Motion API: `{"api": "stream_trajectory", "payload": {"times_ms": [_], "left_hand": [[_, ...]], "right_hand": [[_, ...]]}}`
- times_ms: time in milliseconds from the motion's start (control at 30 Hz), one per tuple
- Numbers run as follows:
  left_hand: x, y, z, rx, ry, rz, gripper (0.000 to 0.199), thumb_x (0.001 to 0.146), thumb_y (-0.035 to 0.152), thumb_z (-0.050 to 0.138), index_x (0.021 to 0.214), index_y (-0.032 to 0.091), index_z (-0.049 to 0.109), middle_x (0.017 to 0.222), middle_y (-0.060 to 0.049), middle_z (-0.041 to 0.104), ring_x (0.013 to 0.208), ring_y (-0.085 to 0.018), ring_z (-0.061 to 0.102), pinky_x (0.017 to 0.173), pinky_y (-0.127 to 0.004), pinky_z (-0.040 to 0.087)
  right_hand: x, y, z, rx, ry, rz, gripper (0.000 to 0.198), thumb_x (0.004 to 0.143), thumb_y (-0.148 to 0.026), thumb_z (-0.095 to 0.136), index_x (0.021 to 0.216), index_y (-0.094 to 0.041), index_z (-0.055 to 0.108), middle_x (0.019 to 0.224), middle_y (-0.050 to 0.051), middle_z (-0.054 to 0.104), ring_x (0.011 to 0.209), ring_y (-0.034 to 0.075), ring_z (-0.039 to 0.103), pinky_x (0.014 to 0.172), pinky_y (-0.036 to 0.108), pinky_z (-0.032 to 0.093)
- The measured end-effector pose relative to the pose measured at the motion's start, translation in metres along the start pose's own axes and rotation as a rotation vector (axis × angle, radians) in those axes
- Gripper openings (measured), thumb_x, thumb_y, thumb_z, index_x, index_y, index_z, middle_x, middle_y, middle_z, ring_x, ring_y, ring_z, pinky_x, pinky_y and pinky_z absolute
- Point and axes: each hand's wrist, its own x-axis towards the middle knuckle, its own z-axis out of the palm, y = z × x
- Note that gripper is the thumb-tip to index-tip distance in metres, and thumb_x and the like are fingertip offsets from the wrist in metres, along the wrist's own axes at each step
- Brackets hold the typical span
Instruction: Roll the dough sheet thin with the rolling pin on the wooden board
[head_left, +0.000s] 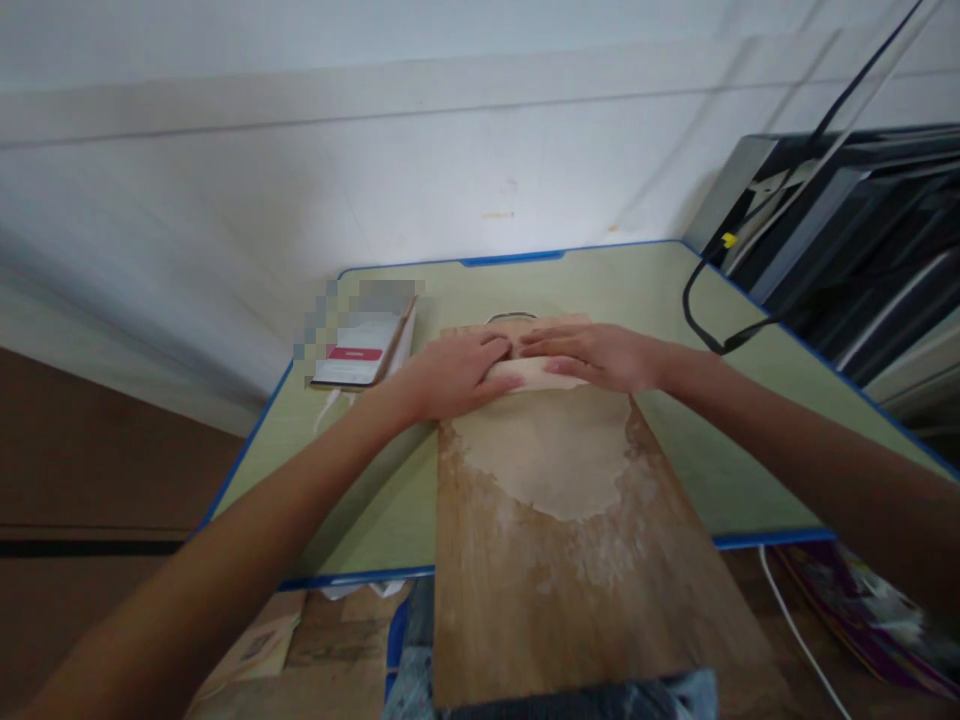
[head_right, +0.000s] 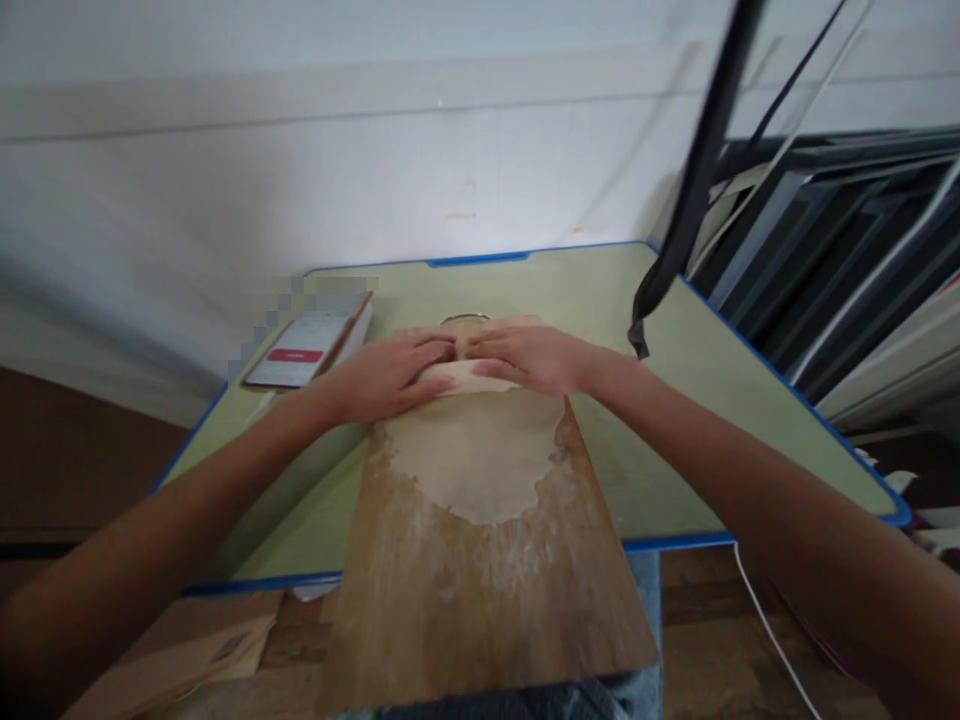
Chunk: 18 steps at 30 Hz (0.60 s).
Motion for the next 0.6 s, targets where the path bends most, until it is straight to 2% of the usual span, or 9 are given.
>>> {"api": "stream_trajectory", "payload": {"times_ms": [67,200,400,500,600], "left_hand": [[0.008,-0.010,0.000,-0.081,-0.015,0.037,0.040,0.096,0.039,0.032,0.112,0.012,0.056,0.127,-0.013,0.057,0.117,-0.022,0.053,0.100,-0.034,0.037],[0.017,-0.023,0.000,-0.220,-0.030,0.082,0.040,0.097,0.036,0.031,0.123,0.015,0.054,0.139,-0.009,0.049,0.127,-0.018,0.045,0.105,-0.032,0.033],[0.019,-0.026,-0.001,-0.306,-0.062,0.107,0.041,0.096,0.035,0.034,0.126,0.016,0.054,0.145,-0.009,0.041,0.135,-0.018,0.035,0.110,-0.035,0.026],[0.018,-0.025,-0.003,-0.278,-0.100,0.095,0.043,0.094,0.035,0.038,0.132,0.017,0.048,0.148,-0.010,0.036,0.138,-0.020,0.030,0.110,-0.037,0.025],[0.015,-0.023,-0.004,-0.207,-0.123,0.090,0.050,0.093,0.038,0.039,0.138,0.015,0.041,0.150,-0.011,0.031,0.139,-0.021,0.027,0.111,-0.035,0.023]], "right_hand": [[0.008,0.009,-0.004,0.126,-0.006,-0.049,0.046,0.097,-0.041,0.028,0.127,-0.019,0.055,0.135,0.006,0.054,0.129,0.019,0.043,0.109,0.041,0.031],[0.016,0.019,-0.007,0.260,-0.025,-0.003,0.043,0.096,-0.042,0.032,0.129,-0.023,0.054,0.138,0.002,0.052,0.130,0.018,0.042,0.108,0.041,0.032],[0.022,0.019,-0.012,0.256,-0.073,-0.075,0.041,0.096,-0.036,0.036,0.130,-0.022,0.053,0.142,0.001,0.047,0.134,0.018,0.035,0.111,0.043,0.026],[0.023,0.018,-0.012,0.240,-0.101,-0.134,0.042,0.096,-0.035,0.036,0.135,-0.024,0.047,0.146,-0.001,0.040,0.138,0.018,0.028,0.112,0.044,0.022],[0.020,0.018,-0.010,0.176,-0.106,-0.143,0.045,0.096,-0.038,0.035,0.137,-0.021,0.045,0.146,0.003,0.042,0.137,0.018,0.029,0.112,0.044,0.022]]}}
